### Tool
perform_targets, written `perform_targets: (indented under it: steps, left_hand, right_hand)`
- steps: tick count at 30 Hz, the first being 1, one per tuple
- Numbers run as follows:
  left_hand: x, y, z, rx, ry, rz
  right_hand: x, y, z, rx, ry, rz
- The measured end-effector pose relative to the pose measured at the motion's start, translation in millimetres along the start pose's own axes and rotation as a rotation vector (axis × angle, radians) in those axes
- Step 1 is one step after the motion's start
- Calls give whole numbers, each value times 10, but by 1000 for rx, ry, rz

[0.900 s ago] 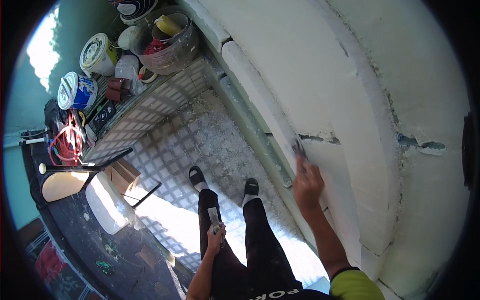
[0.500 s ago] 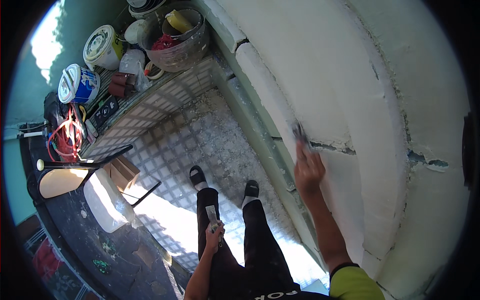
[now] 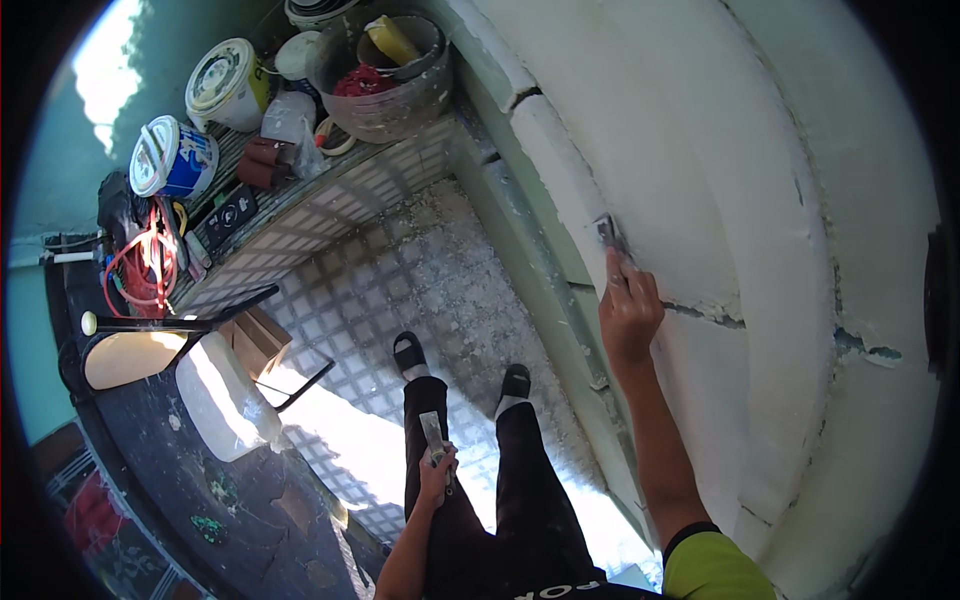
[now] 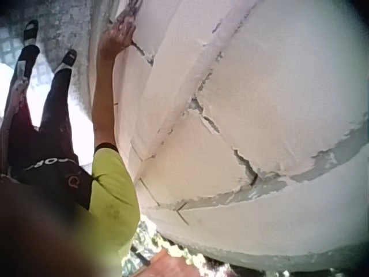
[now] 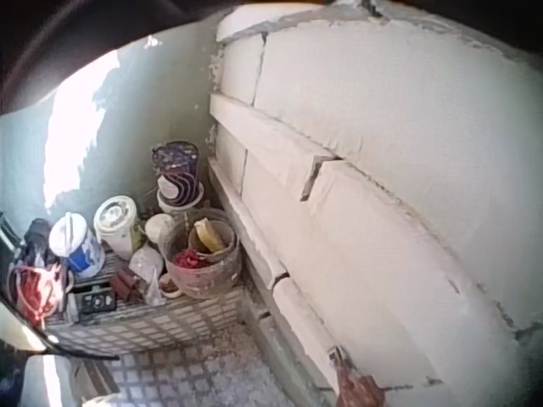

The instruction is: Scraping and applying filler to cracks in an exterior wall.

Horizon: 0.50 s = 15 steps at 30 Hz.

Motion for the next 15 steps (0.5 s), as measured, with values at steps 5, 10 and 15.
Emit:
perform_targets:
  steps: [5,10,15]
  left_hand:
    - [61,48,52,22,-10,-29]
    - [65,48,-63,4,-3,-18]
    - [62,44,-19,-43,-11,-10]
  right_hand:
    - [719,-204,452,-36,124,-129]
    - [1433,-674,808,-71,74,-68]
    - [1218,-498,537,-47,10,-6]
Point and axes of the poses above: each hand's wrist, its own x-axis towards the middle knuckle, its own z-axis out of the palm, y = z × x, the point moved 3 cm from there along x, towards the middle knuckle, and after that the axes turned 11 degrees about z, right-handed, at the moved point
